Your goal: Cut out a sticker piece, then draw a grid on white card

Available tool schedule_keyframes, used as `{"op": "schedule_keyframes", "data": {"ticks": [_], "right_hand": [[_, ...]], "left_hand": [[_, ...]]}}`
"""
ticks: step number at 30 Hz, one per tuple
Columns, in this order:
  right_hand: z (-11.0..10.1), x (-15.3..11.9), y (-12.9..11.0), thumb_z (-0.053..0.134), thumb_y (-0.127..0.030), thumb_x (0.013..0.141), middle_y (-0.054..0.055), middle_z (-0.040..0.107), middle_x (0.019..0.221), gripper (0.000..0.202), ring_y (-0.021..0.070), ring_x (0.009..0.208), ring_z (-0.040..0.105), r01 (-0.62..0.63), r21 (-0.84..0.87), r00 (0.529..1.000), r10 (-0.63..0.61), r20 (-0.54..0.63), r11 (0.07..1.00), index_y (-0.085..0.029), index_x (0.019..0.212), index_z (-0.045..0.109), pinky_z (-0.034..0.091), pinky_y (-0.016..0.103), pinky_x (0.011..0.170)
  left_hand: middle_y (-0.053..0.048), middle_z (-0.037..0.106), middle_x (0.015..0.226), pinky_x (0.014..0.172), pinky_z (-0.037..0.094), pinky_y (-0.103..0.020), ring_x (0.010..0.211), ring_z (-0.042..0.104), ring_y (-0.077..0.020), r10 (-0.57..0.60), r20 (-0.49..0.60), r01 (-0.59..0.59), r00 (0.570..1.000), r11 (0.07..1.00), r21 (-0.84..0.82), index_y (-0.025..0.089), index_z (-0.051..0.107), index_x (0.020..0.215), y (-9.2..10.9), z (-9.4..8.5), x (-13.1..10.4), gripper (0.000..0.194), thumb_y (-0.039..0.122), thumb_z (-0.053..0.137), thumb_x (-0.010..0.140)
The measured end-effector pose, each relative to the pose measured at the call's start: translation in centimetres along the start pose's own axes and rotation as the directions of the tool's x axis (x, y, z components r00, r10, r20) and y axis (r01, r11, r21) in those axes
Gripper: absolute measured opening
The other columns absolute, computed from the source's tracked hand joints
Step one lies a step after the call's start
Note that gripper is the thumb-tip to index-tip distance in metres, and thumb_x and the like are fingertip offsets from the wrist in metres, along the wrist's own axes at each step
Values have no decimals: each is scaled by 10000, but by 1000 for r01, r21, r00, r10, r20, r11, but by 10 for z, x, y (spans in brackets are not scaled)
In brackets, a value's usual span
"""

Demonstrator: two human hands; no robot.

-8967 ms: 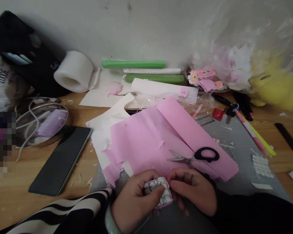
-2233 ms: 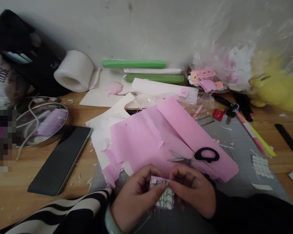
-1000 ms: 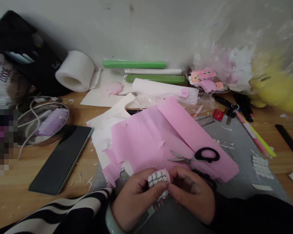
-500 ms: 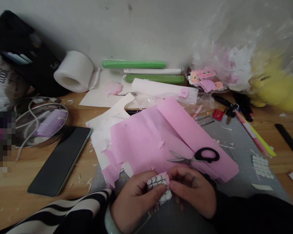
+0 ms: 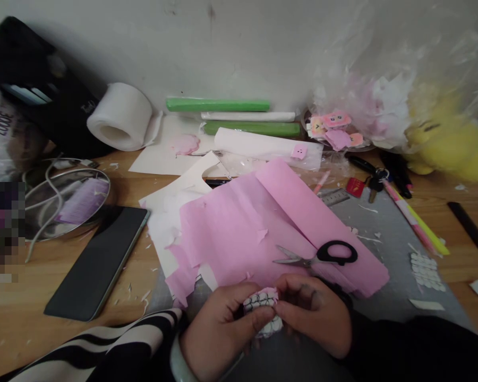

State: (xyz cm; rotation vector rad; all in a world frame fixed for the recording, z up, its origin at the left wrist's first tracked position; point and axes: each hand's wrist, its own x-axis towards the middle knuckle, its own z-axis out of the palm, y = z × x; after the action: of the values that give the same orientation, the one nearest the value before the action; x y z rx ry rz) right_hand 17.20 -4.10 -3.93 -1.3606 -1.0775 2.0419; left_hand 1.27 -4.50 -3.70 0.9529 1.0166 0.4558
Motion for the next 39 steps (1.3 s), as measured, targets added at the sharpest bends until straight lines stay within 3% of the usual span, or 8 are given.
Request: {"op": "schedule_keyframes", "data": {"ticks": [6,18,32,39], "right_hand": [[2,-1,1,627,-329,659,-67,454,504,208,41,403,381,23,-75,999,-27,-44,997,-172,624,495,312,154,342],[-1,1,-1,588,-423,683,-55,499,500,280,54,376,447,-5,59,1000,6,-17,998,-157,694,501,370,167,342],[0,1,1,651,-394,637,-75,475,473,292,36,374,419,7,21,1000,-7,-13,1000,-163,644,472,361,151,347],[2,-1,2,610,-386,630,-83,443,460,262,30,360,395,7,-16,997,-9,-80,1000,-157,634,484,329,140,323]], "left_hand": [[20,447,571,452,351,-198,497,414,-92,47,6,-47,999,998,46,135,541,666,2,0,0,362,482,543,770],[-11,517,603,445,365,-198,488,427,-91,31,1,-31,1000,999,-32,124,568,701,1,1,0,326,441,555,773],[9,462,577,440,353,-197,489,417,-97,78,21,-80,997,991,110,109,570,704,3,-2,0,288,377,508,793],[-5,520,625,546,370,-210,585,455,-118,164,20,-164,986,963,213,127,597,716,3,-1,0,245,311,475,823]]}}
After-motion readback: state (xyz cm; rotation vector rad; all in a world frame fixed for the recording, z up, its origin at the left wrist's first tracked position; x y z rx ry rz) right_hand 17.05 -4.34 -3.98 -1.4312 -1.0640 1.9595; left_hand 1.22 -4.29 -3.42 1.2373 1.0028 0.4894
